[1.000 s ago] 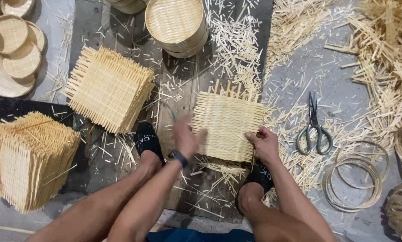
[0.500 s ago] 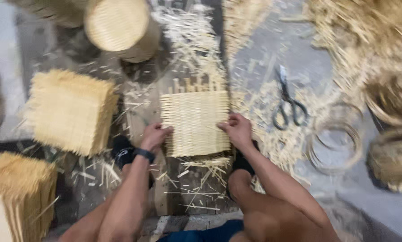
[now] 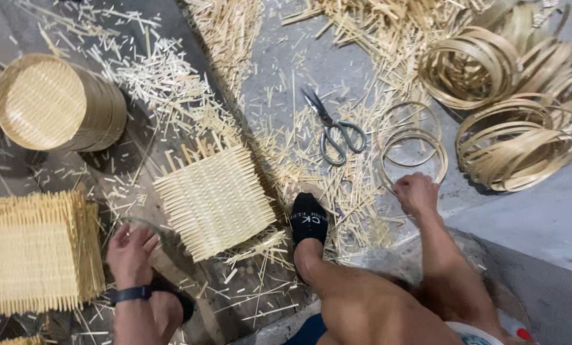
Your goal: The person sits on the floor of a bamboo workshop and trims the edge of a woven bamboo steamer basket with shears, holding the basket over a round wooden form. They rotate the basket to trim different sections, set trimmed baskets onto a stack, and pick up the next basket to repeat the trimming.
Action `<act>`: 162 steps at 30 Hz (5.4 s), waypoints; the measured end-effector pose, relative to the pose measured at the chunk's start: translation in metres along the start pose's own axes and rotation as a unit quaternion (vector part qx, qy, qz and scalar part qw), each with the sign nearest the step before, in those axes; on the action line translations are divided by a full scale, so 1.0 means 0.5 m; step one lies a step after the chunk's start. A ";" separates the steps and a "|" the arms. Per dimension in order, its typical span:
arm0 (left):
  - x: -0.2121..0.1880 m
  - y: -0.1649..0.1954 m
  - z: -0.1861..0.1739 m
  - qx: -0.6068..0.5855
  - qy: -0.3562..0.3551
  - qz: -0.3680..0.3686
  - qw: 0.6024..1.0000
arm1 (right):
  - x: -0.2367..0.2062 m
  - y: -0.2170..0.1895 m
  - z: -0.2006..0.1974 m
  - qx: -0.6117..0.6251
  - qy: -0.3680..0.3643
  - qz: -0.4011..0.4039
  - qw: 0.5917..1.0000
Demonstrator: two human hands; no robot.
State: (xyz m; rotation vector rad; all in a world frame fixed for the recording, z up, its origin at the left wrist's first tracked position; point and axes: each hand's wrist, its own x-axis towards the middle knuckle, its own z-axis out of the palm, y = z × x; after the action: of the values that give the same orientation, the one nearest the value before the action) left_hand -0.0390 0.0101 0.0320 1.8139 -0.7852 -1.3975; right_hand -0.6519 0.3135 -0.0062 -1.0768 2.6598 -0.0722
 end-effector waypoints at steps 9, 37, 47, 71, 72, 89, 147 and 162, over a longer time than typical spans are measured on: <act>-0.144 0.144 0.180 0.039 -0.066 0.317 0.945 | -0.005 -0.136 -0.241 0.332 0.044 -0.087 0.938; -0.303 0.394 0.190 -0.177 -0.209 -0.018 0.962 | -0.182 -0.723 -0.561 0.085 0.131 -0.734 0.661; -0.463 0.484 0.227 0.007 -0.384 -0.039 0.923 | -0.222 -0.803 -0.550 0.162 0.251 -0.735 0.609; -0.155 0.358 0.197 -0.368 -0.330 -0.127 0.860 | -0.014 -0.775 -0.324 0.766 -0.341 -0.063 0.541; -0.143 0.352 0.199 -0.369 -0.330 -0.127 0.860 | -0.012 -0.782 -0.320 0.768 -0.345 -0.062 0.535; -0.070 0.148 0.200 -0.358 -0.137 -0.071 0.921 | 0.003 -0.779 -0.202 0.503 -0.240 -0.083 0.826; 0.115 0.039 0.317 0.344 -0.211 0.382 0.831 | -0.155 -0.821 0.075 -0.044 -0.011 -0.609 0.792; 0.157 0.019 0.344 0.245 -0.241 0.159 0.925 | 0.076 -0.844 0.162 0.416 -0.211 -0.177 0.867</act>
State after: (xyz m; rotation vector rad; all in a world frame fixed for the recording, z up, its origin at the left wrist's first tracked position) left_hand -0.1884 -0.0874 -0.0316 1.5853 -1.7355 -1.5326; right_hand -0.3715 -0.0129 -0.0310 -1.0668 1.6995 -0.8588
